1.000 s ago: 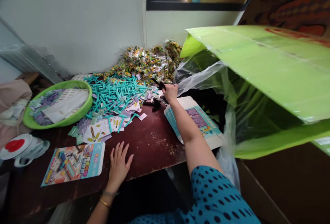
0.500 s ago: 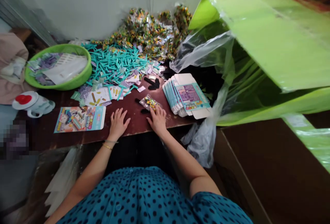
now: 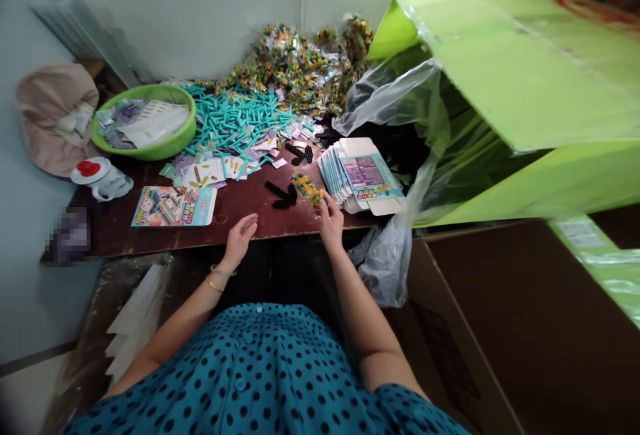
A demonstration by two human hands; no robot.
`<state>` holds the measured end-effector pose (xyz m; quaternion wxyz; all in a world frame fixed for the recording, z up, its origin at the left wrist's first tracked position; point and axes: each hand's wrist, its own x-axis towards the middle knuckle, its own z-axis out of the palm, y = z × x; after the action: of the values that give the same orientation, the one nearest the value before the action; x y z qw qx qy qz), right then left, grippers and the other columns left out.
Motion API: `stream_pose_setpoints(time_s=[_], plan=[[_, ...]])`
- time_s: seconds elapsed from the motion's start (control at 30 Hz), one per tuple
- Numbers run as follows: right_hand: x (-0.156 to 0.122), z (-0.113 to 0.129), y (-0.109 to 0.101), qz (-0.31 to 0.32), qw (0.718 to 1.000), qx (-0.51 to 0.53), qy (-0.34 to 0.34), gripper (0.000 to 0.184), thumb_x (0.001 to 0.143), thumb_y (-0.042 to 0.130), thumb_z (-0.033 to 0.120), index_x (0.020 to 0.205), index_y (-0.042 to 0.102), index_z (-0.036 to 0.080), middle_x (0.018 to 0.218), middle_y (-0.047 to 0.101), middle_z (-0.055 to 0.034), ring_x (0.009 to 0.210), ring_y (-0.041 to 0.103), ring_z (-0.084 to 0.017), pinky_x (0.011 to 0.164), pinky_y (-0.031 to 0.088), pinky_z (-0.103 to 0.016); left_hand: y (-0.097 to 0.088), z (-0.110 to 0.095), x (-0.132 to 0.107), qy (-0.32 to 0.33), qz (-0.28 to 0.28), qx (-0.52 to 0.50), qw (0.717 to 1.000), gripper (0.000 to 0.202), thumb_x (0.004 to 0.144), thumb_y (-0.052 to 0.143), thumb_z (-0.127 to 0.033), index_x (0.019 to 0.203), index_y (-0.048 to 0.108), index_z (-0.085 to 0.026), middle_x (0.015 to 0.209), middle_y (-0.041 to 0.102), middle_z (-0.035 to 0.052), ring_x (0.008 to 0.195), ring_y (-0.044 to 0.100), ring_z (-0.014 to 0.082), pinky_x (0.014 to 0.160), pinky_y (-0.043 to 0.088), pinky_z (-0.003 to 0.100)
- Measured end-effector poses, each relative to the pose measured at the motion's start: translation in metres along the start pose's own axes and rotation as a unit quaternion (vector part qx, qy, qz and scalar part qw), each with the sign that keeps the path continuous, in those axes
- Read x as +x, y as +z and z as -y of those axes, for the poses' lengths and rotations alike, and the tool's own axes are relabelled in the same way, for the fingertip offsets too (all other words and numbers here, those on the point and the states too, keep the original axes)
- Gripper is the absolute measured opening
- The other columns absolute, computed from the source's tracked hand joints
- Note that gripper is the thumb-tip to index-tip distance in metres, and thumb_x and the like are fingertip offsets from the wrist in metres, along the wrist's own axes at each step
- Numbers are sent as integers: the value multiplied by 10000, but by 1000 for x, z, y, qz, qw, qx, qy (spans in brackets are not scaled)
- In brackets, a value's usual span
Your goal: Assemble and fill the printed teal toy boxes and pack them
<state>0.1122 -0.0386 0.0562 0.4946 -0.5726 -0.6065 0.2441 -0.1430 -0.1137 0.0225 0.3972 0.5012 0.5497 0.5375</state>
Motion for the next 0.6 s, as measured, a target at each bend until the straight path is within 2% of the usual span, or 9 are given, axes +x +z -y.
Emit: stream_pose_setpoints(time_s=[0.03, 0.07, 0.13, 0.2, 0.27, 0.33, 0.47, 0.53, 0.6], plan=[[-21, 10, 2, 2, 1000, 6, -18, 553, 1035, 374, 487, 1485, 566, 229, 1386, 660, -134, 1282, 624, -287, 1100, 498, -502, 6, -7, -14, -61, 25, -121, 990, 485, 962, 621, -459, 1364, 604, -187, 1399, 645, 163, 1263, 644, 269, 1102, 504, 482], [-44, 20, 5, 20, 999, 3, -50, 513, 1034, 400, 469, 1478, 576, 281, 1375, 662, -119, 1275, 627, -291, 1093, 506, -520, 10, -15, -26, -116, 52, -228, 965, 552, 947, 629, -519, 1398, 578, -205, 1427, 630, 160, 1279, 637, 280, 1106, 501, 496], [-89, 38, 13, 117, 980, -18, -159, 466, 1003, 513, 450, 1460, 583, 389, 1387, 644, -87, 1298, 604, -305, 1095, 504, -548, 12, -27, -41, -189, 88, -353, 912, 608, 937, 614, -588, 1398, 582, -193, 1428, 631, 168, 1292, 630, 300, 1110, 499, 505], [-122, 50, 22, 232, 935, -28, -266, 557, 944, 638, 455, 1491, 533, 437, 1470, 582, -64, 1370, 541, -320, 1122, 483, -562, 5, -33, -44, -237, 87, -383, 889, 556, 931, 637, -539, 1308, 648, -132, 1332, 691, 184, 1239, 664, 311, 1084, 522, 479], [-132, 52, 27, 288, 906, -28, -309, 644, 926, 675, 454, 1537, 473, 421, 1528, 530, -60, 1427, 479, -324, 1157, 448, -567, -8, -33, -37, -273, 65, -376, 883, 455, 924, 651, -417, 1228, 688, -80, 1231, 737, 186, 1160, 705, 300, 1044, 553, 438], [-115, 44, 29, 277, 915, -39, -289, 573, 965, 624, 428, 1522, 499, 385, 1493, 553, -78, 1415, 481, -314, 1165, 434, -562, -20, -28, -30, -304, 43, -393, 867, 382, 924, 614, -319, 1193, 697, -61, 1192, 753, 177, 1110, 727, 273, 1021, 568, 401], [-37, 11, 40, 208, 948, -108, -216, 417, 1002, 534, 412, 1376, 652, 271, 1409, 585, -140, 1338, 515, -315, 1151, 426, -546, -29, -18, -29, -330, 38, -450, 829, 314, 841, 620, -121, 1144, 695, -77, 1154, 767, 140, 1053, 744, 219, 1030, 562, 343], [-2, -8, 52, 190, 948, -147, -210, 442, 997, 526, 386, 1393, 634, 223, 1460, 551, -156, 1377, 475, -317, 1165, 397, -534, -26, -17, -33, -321, 46, -444, 835, 391, 758, 670, -42, 1145, 691, -93, 1117, 777, 117, 990, 755, 209, 980, 580, 328], [21, -25, 65, 202, 935, -191, -219, 507, 986, 545, 372, 1462, 570, 200, 1544, 491, -156, 1445, 399, -328, 1177, 361, -543, -22, -16, -32, -305, 32, -424, 852, 431, 693, 712, -8, 1114, 699, -102, 1053, 788, 97, 920, 761, 207, 902, 597, 317]])
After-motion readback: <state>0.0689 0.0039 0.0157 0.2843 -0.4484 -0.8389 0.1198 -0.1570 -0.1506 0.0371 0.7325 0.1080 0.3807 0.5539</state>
